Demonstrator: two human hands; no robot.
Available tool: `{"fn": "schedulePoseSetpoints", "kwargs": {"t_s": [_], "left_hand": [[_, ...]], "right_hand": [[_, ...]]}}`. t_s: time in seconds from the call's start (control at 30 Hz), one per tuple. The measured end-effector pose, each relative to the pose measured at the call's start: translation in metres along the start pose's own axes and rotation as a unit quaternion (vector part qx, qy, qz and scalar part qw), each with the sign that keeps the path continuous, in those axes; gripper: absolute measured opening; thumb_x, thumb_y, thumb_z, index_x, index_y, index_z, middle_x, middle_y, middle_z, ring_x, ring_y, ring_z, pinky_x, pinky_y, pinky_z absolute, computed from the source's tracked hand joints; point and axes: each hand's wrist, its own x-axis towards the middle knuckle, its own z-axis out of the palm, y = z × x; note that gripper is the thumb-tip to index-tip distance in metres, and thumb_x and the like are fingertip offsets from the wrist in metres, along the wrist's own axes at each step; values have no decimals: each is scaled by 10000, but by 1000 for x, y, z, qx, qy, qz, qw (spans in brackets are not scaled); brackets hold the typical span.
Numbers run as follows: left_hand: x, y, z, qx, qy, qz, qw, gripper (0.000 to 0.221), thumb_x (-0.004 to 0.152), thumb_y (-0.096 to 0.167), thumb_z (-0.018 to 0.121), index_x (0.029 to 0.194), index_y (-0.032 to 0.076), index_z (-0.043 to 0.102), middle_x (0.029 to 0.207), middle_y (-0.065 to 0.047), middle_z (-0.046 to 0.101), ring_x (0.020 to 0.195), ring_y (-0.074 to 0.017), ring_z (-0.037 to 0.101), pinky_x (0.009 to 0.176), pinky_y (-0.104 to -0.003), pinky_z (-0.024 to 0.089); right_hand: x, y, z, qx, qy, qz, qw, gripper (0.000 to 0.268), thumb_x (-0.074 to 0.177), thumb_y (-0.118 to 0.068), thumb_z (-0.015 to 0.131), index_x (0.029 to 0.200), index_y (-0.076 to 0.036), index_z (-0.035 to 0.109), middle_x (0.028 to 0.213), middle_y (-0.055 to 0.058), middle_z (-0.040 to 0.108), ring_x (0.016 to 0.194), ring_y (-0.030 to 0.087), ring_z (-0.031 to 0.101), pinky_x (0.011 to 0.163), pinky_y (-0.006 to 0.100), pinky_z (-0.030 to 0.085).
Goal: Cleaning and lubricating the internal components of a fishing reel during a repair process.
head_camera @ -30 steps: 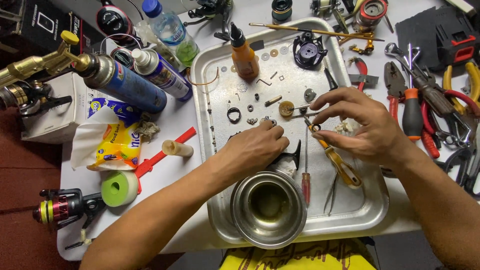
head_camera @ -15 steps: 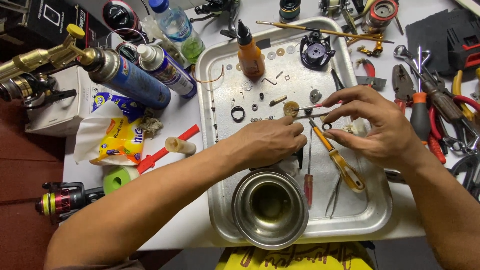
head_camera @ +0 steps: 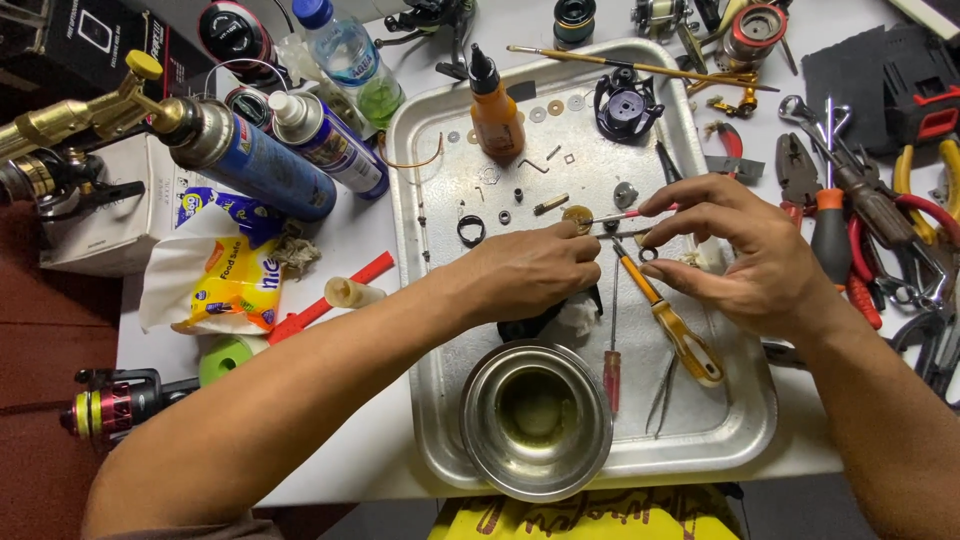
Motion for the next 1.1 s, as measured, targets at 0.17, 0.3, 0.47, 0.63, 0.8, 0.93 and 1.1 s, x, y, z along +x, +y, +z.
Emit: {"fn": "schedulePoseSetpoints", "kwargs": {"t_s": [0.17,0.3,0.47,0.63,0.8,0.93,1.1], "left_hand": [[0,1,-2,-27,15,0,1000,124,936,98,388,934,52,503,852,-88,501,769,-224,471,583,-360,436],[1,5,-8,-31,-14,-22,999,124,929,96,415,936,37,524,843,-96,500,766,-226,486,538,-362,452],[4,5,-4,-37,-9,-6,999,132,936,116,430,896,40,530,842,-80,486,743,-197,476,566,-329,447],[5,9,-2,-56,-28,1,998,85,933,118,444,965,51,486,868,-79,456,779,-204,464,528,-318,449],[5,6,1,-79,24,39,996,84,891,101,496,871,57,564,847,-80,579,918,-250,508,673,-359,448],[-15,11,-15,-83,71,36,993,302,773,23,523,1065,99,503,1085,-106,461,930,-263,467,685,-360,425],[-68,12,-31,-140,280,-79,946,456,803,98,671,1220,131,487,1192,-150,492,1121,-313,452,941,-432,464]], "right_hand": [[1,2,1,1,-5,-13,1000,212,728,-98,705,925,-50,645,1120,129,573,1087,226,562,864,297,509],[2,4,1,5,-6,-20,1000,216,729,-100,695,925,-35,633,1123,140,569,1100,241,554,915,315,507],[1,4,0,5,-6,-4,1000,232,721,-111,696,930,-36,632,1130,140,566,1105,237,547,927,315,494],[0,6,0,-5,-4,-11,1000,229,722,-114,697,929,-37,635,1125,141,568,1105,236,544,966,330,470],[-2,4,0,-6,4,-12,1000,238,722,-131,694,929,-33,633,1125,140,566,1105,239,546,938,319,492],[-2,4,0,-8,7,-11,1000,226,722,-135,704,919,-41,645,1111,131,582,1077,226,558,824,290,494],[-1,2,1,9,0,-26,1000,223,726,-115,684,925,-37,621,1116,140,570,1096,240,561,962,319,497]]}}
